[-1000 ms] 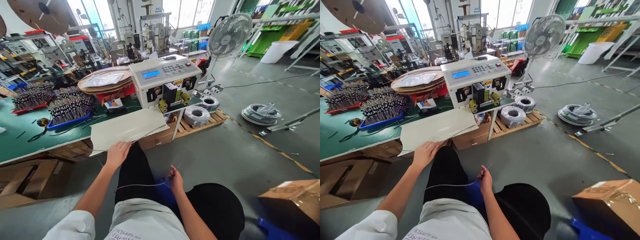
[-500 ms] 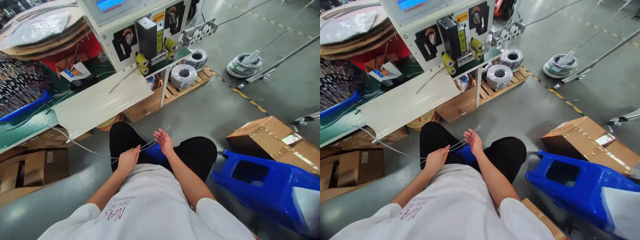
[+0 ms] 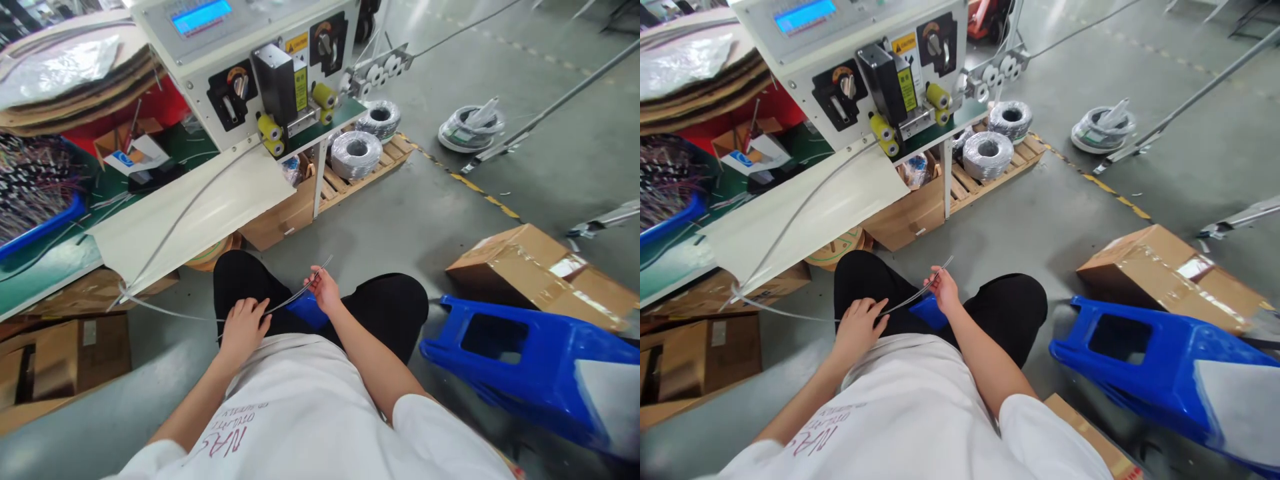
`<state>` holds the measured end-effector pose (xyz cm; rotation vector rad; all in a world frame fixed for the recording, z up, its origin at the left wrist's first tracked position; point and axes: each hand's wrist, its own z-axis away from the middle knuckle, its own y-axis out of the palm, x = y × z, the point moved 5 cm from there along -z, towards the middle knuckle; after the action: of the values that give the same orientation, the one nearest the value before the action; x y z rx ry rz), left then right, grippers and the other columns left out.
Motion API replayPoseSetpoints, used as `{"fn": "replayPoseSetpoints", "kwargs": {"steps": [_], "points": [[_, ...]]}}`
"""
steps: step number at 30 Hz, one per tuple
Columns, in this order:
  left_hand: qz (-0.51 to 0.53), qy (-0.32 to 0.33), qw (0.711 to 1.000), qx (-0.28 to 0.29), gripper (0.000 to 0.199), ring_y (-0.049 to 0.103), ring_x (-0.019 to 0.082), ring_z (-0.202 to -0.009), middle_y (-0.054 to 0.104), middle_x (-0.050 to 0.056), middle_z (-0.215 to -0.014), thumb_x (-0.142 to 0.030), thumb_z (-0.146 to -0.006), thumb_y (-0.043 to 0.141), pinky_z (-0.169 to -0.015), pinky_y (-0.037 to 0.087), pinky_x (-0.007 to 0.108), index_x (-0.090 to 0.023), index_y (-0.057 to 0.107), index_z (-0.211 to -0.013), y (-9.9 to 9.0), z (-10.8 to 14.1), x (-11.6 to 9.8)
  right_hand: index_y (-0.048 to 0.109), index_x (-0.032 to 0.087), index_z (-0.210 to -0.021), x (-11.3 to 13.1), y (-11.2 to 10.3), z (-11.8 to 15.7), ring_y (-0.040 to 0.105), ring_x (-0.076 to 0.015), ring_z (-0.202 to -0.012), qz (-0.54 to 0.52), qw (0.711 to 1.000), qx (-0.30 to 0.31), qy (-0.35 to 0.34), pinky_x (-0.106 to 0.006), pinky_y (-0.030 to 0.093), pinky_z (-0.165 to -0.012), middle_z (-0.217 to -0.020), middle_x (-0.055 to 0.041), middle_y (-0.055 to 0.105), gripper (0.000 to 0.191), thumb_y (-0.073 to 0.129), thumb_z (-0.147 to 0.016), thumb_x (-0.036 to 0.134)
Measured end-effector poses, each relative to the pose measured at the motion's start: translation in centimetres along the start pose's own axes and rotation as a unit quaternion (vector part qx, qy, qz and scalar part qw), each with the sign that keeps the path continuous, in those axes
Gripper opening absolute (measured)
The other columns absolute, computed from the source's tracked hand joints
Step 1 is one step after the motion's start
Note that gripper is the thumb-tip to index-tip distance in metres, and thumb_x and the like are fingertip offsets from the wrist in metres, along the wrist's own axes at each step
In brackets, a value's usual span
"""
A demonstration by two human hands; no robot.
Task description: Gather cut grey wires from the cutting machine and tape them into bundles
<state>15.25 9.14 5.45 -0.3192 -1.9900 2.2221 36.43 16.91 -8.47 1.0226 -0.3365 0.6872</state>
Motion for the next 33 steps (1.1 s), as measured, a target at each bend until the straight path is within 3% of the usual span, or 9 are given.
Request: {"fn": "replayPoseSetpoints", "kwargs": {"steps": [4,7,9,13,16,22,26,29,33], "points": [[0.003,-0.064,0.996,-0.067,0.042,0.051,0.027,-0.105,0.061,0.011,-0.114,-0.044,-0.094,0.043,-0.092,0.041,0.040,-0.021,0.062,-0.122,-0.3,2.6,5.0,0.061,0.021,-0.084,-0.7,-0.7,-0.5,0.069,-0.0176,-0.072,-0.068,0.997,-0.039,0.014,-0.032,0.056,-0.073,-0.067,0.0008,0.064,0.011,0.062,-0.083,0.032],[0.055,-0.097,0.990,-0.090,0.040,0.055,0.026,-0.100,0.064,0.010,-0.107,-0.046,-0.093,0.041,-0.095,0.040,0.041,-0.018,0.062,-0.113,1.3,3.6,7.8,0.061,0.020,-0.086,-1.0,-0.8,-0.9,0.072,-0.0188,-0.080,-0.095,0.994,-0.050,0.026,-0.033,0.056,-0.079,-0.074,-0.0022,0.070,0.009,0.055,-0.087,0.026],[0.094,-0.107,0.984,-0.108,0.036,0.057,0.024,-0.097,0.065,0.008,-0.102,-0.045,-0.092,0.041,-0.095,0.040,0.040,-0.019,0.061,-0.106,2.5,3.7,8.4,0.062,0.020,-0.090,-1.2,-0.9,-1.1,0.073,-0.0189,-0.081,-0.087,0.993,-0.063,0.039,-0.033,0.056,-0.076,-0.077,-0.0022,0.071,0.013,0.051,-0.090,0.027],[0.086,-0.130,0.974,-0.163,0.033,0.058,0.025,-0.092,0.064,0.008,-0.093,-0.044,-0.091,0.041,-0.094,0.040,0.041,-0.019,0.060,-0.100,3.1,3.6,7.9,0.062,0.022,-0.101,-1.3,-1.4,-1.0,0.074,-0.0188,-0.076,-0.051,0.993,-0.094,0.053,-0.028,0.053,-0.061,-0.078,0.0001,0.070,0.020,0.048,-0.093,0.034],[0.068,-0.143,0.971,-0.177,0.032,0.057,0.025,-0.090,0.063,0.007,-0.091,-0.044,-0.091,0.040,-0.093,0.040,0.040,-0.020,0.060,-0.100,2.9,3.4,7.6,0.062,0.022,-0.102,-1.3,-1.7,-1.2,0.073,-0.0185,-0.074,-0.053,0.993,-0.096,0.049,-0.028,0.053,-0.061,-0.074,0.0014,0.068,0.020,0.049,-0.093,0.034],[0.040,-0.182,0.966,-0.179,0.026,0.057,0.022,-0.088,0.064,0.003,-0.093,-0.041,-0.093,0.043,-0.077,0.042,0.032,-0.023,0.060,-0.101,2.7,3.1,7.2,0.063,0.020,-0.097,-1.4,-2.2,-1.8,0.070,-0.0162,-0.066,-0.040,0.995,-0.089,0.024,-0.029,0.055,-0.063,-0.068,0.0021,0.064,0.017,0.056,-0.089,0.033],[0.017,-0.198,0.969,-0.145,0.021,0.060,0.017,-0.084,0.066,0.000,-0.091,-0.037,-0.095,0.044,-0.065,0.038,0.027,-0.025,0.060,-0.097,2.6,2.8,6.6,0.064,0.019,-0.093,-1.5,-2.5,-1.6,0.070,-0.0168,-0.068,-0.028,0.995,-0.093,0.015,-0.030,0.057,-0.066,-0.068,0.0007,0.066,0.016,0.060,-0.086,0.032],[-0.007,-0.170,0.974,-0.147,0.019,0.062,0.016,-0.082,0.067,-0.001,-0.088,-0.034,-0.095,0.046,-0.063,0.037,0.026,-0.024,0.062,-0.095,2.1,2.6,6.4,0.065,0.019,-0.093,-1.4,-2.5,-1.7,0.072,-0.0181,-0.074,-0.030,0.995,-0.093,0.020,-0.030,0.057,-0.070,-0.073,-0.0021,0.071,0.015,0.060,-0.086,0.031],[-0.045,-0.057,0.974,-0.216,0.013,0.063,0.017,-0.086,0.068,0.000,-0.087,-0.029,-0.091,0.054,-0.070,0.042,0.028,-0.025,0.065,-0.098,-0.3,1.7,5.5,0.065,0.018,-0.094,-1.6,-2.5,-1.7,0.073,-0.0190,-0.079,-0.018,0.994,-0.095,0.047,-0.029,0.056,-0.069,-0.080,-0.0046,0.074,0.016,0.059,-0.086,0.031]]}}
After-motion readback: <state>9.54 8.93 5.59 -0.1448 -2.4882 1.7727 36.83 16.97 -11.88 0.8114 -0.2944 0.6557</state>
